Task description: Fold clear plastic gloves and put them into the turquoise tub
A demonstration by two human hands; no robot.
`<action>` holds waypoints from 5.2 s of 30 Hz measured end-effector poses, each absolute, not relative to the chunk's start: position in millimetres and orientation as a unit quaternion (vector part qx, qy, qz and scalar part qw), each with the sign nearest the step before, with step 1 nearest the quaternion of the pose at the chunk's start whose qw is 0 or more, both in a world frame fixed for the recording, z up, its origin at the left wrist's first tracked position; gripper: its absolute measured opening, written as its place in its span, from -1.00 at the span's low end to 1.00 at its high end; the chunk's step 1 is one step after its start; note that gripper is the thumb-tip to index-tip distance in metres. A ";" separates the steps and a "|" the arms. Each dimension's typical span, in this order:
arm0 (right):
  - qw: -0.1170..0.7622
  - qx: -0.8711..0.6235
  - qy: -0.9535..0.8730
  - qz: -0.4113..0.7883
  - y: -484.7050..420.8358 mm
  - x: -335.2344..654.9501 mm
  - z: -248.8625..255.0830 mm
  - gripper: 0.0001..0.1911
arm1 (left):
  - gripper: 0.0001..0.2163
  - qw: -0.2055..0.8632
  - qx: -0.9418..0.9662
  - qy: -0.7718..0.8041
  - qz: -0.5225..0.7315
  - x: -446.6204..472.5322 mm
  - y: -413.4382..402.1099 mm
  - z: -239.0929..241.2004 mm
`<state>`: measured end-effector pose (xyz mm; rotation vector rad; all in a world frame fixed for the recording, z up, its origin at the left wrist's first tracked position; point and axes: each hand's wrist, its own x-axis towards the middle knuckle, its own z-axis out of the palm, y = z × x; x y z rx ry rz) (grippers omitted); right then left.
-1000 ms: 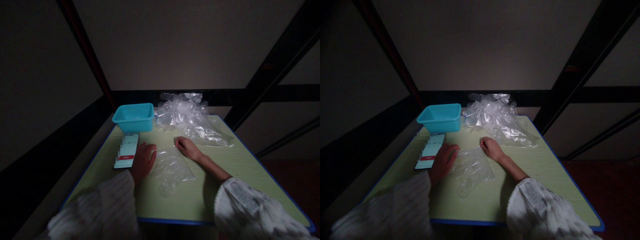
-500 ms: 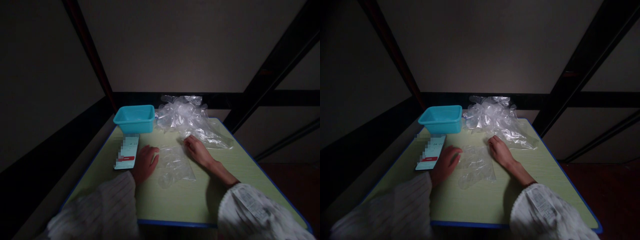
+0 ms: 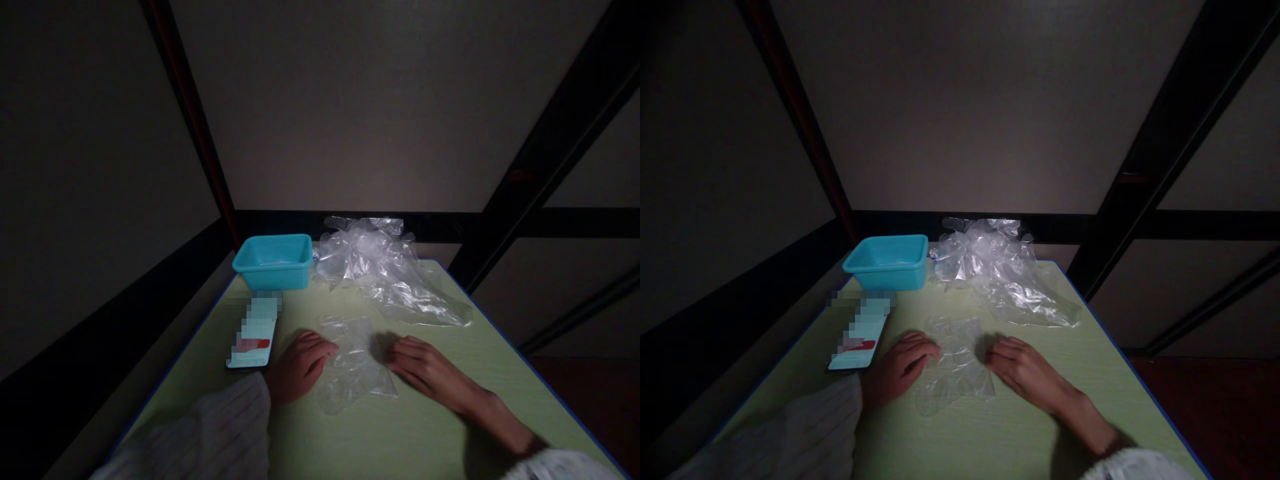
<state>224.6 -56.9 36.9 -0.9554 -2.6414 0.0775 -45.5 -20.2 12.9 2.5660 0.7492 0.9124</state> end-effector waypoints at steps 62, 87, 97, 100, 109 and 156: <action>0.173 -0.320 -0.931 0.006 -79.4 221.8 42.8 -0.64 | -0.74 0.170 0.916 0.285 0.224 -50.6 -27.0 16.6; 0.169 -0.303 -0.937 -0.046 -58.3 217.6 29.7 -0.68 | -0.68 0.231 0.896 0.306 0.225 -50.5 -28.3 22.1; 0.158 -0.281 -0.947 -0.012 -52.4 222.2 25.2 -0.67 | -0.75 0.246 0.860 0.353 0.275 -52.2 -27.2 17.9; 0.151 -0.279 -0.948 -0.004 -53.7 223.3 28.1 -0.69 | -0.75 0.254 0.841 0.378 0.293 -53.5 -24.6 13.6; 0.140 -0.295 -0.945 0.027 -58.5 225.2 37.3 -0.63 | -0.79 0.276 0.804 0.432 0.300 -57.3 -18.3 9.4; 0.330 -0.594 -0.682 0.271 -35.5 205.8 23.4 -0.73 | -0.58 0.368 0.699 0.505 0.346 -42.5 -10.5 7.9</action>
